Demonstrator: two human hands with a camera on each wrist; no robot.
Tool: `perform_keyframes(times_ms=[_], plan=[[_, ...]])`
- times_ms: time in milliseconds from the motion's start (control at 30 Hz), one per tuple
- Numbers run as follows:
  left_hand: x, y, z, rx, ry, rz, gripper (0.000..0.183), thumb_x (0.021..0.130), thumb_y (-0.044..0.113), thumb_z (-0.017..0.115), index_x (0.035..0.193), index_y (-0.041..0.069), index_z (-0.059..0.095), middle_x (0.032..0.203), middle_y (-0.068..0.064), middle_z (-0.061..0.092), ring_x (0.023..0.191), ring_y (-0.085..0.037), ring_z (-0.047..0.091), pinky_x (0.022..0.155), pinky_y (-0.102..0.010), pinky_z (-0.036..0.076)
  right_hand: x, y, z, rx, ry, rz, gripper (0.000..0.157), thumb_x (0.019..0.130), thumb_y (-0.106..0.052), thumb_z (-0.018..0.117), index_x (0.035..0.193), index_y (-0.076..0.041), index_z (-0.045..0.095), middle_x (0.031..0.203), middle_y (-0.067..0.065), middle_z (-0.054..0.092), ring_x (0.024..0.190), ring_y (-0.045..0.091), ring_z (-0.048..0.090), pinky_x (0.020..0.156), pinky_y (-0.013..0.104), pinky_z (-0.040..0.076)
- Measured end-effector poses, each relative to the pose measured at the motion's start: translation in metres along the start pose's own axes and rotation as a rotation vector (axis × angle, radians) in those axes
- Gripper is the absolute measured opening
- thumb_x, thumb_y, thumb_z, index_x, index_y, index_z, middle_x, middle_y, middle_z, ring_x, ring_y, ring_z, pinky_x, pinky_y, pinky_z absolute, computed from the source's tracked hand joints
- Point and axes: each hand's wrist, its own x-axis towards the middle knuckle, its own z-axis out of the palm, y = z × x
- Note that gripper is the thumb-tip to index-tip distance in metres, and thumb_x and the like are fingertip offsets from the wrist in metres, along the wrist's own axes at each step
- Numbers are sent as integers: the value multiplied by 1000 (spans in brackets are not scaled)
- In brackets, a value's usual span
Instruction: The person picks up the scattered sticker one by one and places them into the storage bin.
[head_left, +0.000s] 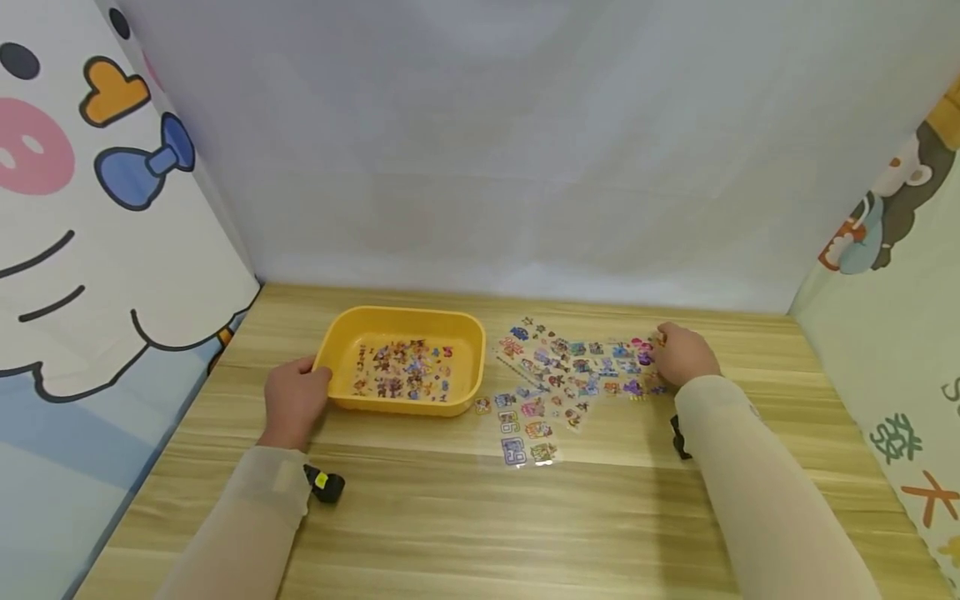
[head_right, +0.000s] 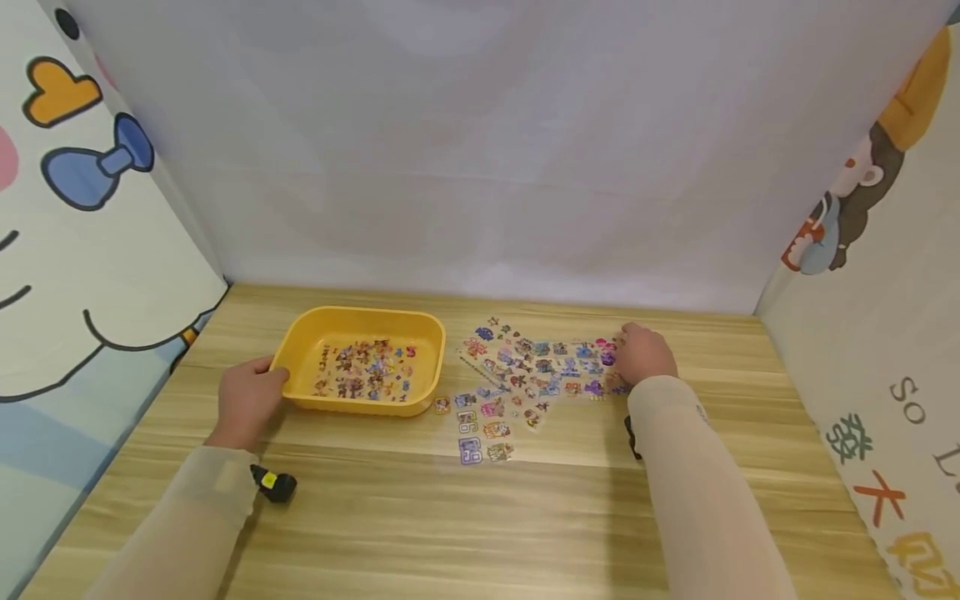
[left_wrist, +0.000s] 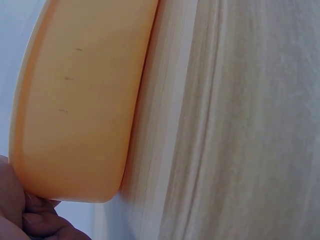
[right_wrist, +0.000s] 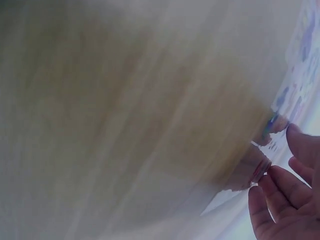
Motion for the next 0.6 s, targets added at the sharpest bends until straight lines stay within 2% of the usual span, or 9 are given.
perform_keyframes(times_ms=[200,400,600], plan=[[0,-1,0,1,7,10,49,99,21,52,144,4,60,143,-18,60,121,-28,58,101,-44,50,-2,-2,-4,-22,13,19,51,101,-4,53,146,16,41,130,39,57,114,54,57,100,65,45],[0,-1,0,-1,7,13,48,99,22,52,143,4,61,142,-17,60,120,-28,58,101,-44,50,-2,-5,-6,-22,6,33,48,102,-6,53,144,15,44,132,39,56,116,54,57,100,64,44],[-1,0,-1,2,7,16,49,99,21,52,144,4,60,144,-18,59,122,-28,58,102,-45,50,0,-2,-5,36,27,50,50,100,-6,58,142,17,45,134,39,54,118,54,55,101,64,44]])
